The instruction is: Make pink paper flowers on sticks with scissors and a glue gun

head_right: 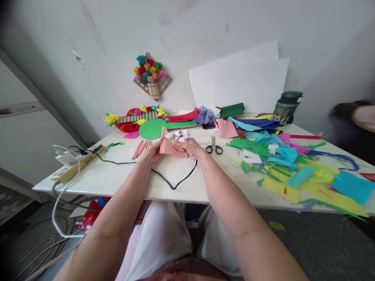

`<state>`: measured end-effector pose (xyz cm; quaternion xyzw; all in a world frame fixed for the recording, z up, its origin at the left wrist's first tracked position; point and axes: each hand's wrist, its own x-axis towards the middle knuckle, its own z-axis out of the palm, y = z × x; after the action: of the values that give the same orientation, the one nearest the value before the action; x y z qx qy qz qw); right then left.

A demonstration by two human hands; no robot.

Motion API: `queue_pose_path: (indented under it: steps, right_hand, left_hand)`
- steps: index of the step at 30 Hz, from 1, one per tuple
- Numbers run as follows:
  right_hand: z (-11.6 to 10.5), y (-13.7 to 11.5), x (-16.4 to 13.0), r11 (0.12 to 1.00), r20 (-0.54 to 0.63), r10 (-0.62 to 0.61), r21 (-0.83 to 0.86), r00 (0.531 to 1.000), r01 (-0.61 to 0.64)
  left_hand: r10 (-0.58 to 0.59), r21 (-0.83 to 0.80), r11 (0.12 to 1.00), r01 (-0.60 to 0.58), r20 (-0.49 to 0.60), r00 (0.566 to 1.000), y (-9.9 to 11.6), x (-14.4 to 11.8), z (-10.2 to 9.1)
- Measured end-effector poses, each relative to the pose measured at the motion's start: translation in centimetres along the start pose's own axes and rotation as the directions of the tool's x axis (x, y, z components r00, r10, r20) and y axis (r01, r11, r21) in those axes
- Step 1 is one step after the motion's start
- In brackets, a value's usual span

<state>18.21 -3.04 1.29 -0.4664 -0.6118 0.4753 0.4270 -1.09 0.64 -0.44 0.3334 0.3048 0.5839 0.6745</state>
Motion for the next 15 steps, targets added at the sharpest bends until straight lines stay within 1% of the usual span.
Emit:
queue_pose_path:
  steps: [5, 10, 12, 15]
  right_hand:
    - [0.2, -0.5, -0.4, 1.0, 0.012, -0.007, 0.029, 1.0, 0.007]
    - [0.5, -1.5, -1.1, 0.997, 0.014, -0.019, 0.079, 1.0, 0.018]
    - [0.6, -1.6, -1.1, 0.997, 0.018, -0.016, 0.082, 1.0, 0.014]
    - [0.6, -1.4, -1.1, 0.998, 0.03, -0.014, 0.066, 0.999, 0.012]
  left_hand:
    - [-0.018, -0.028, 0.999, 0.017, -0.052, 0.998, 0.2, -0.4, 0.5]
    - [-0.015, -0.038, 0.999, 0.012, -0.081, 0.997, 0.4, -0.8, 0.9]
    - [-0.02, -0.036, 0.999, 0.016, -0.101, 0.995, 0.5, -0.9, 0.9]
    - [-0.038, -0.036, 0.999, 0.035, -0.099, 0.994, 0.6, -1.0, 1.0]
